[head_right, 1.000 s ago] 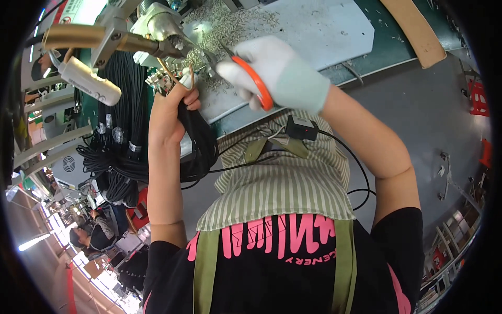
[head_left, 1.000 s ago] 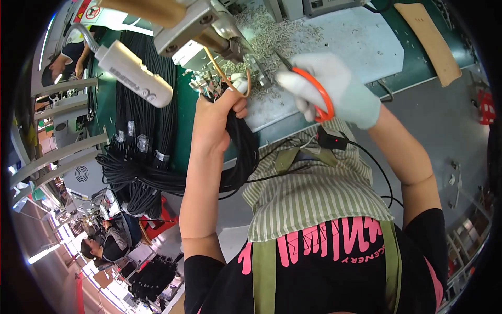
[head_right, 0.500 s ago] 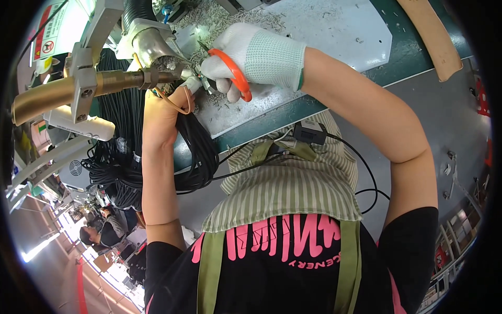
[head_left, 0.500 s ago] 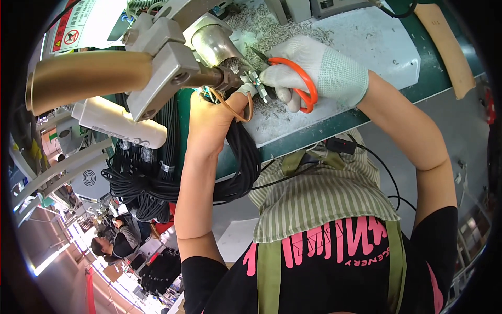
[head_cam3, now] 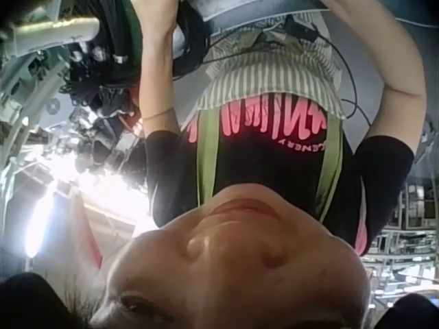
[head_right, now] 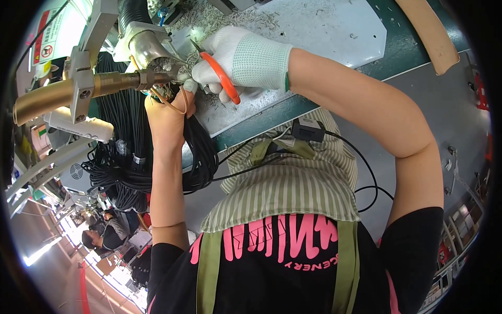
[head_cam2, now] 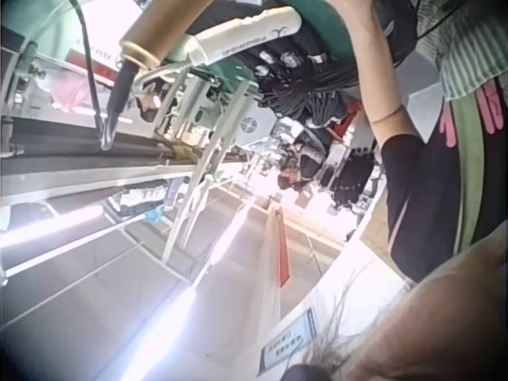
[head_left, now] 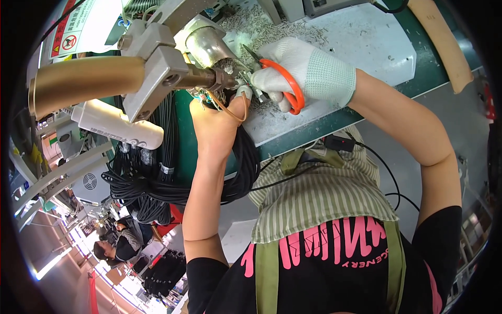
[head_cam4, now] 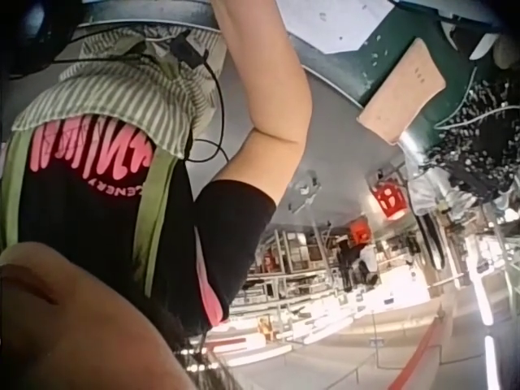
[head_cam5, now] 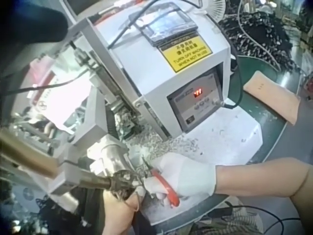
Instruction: Processing and bundling large industrial cable harnesses using a machine at a workstation.
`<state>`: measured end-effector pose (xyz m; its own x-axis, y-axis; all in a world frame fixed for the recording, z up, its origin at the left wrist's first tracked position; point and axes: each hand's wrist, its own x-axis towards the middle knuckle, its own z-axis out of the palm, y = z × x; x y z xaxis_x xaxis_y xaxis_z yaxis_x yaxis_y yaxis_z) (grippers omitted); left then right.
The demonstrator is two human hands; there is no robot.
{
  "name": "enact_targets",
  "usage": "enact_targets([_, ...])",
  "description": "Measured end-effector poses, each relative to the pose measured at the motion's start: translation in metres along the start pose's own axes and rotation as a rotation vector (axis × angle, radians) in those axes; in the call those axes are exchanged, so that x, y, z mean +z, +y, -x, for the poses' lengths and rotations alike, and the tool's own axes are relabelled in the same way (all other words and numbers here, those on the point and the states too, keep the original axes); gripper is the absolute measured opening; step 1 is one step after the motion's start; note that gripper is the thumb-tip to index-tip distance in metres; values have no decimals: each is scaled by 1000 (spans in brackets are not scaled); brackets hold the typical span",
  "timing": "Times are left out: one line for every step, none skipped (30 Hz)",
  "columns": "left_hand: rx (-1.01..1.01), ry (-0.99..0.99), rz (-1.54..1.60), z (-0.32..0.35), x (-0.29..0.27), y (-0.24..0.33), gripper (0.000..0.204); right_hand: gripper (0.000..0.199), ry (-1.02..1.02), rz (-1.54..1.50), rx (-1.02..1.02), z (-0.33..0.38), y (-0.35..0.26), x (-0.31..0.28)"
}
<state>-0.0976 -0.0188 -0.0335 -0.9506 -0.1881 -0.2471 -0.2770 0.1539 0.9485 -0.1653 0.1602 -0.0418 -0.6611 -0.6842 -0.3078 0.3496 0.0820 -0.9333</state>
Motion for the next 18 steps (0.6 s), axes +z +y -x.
enact_targets([4,-11,-10,0,-1,0,16,27,0,1,-1,0,0,0])
enact_targets([5,-10,-10,0,-2,0,16,27,-8,-12,7,-1,0,0])
enact_targets([-1,-13,3,0,-3,0,15,27,-16,-25,13,-1,-1,0])
enact_targets([-8,-19,16,-1,-3,0,15,27,-21,-37,21,-1,-1,-1])
enact_targets([-15,-25,30,-1,-3,-1,14,27,-18,-36,19,-1,-1,-1])
enact_targets([-12,-28,30,-1,-2,-1,14,27,-20,-34,29,-1,-2,-1])
enact_targets([-5,-22,22,-1,-2,0,14,27,-21,-31,39,-1,-3,-1])
enact_targets([1,-16,14,0,-1,0,14,27,-23,-29,49,-1,-4,-1])
enact_targets([9,-10,5,0,-1,0,14,27,-18,-29,46,-2,-4,-2])
enact_targets([12,-15,4,0,-1,0,14,26,-20,-36,51,-2,-3,-2])
enact_targets([24,-22,-19,0,-2,1,15,26,-22,-43,57,-3,-2,-2])
enact_targets([36,-29,-42,-1,-4,1,17,25,-24,-50,63,-3,-1,-2])
enact_targets([48,-36,-65,-1,-4,1,18,25,-19,-51,59,-4,0,-2])
enact_targets([52,-39,-65,-1,-4,1,18,25,-27,-38,74,-6,1,-3])
enact_targets([56,-26,-70,-1,-3,1,20,25,-35,-25,88,-7,2,-4])
enact_targets([60,-13,-75,-1,-3,1,22,24,-44,-12,103,-8,2,-4])
enact_targets([64,0,-80,-1,-3,1,23,24,-41,-11,100,-8,2,-5])
enact_targets([68,-2,-81,-1,-3,1,23,24,-46,-2,98,-8,3,-6])
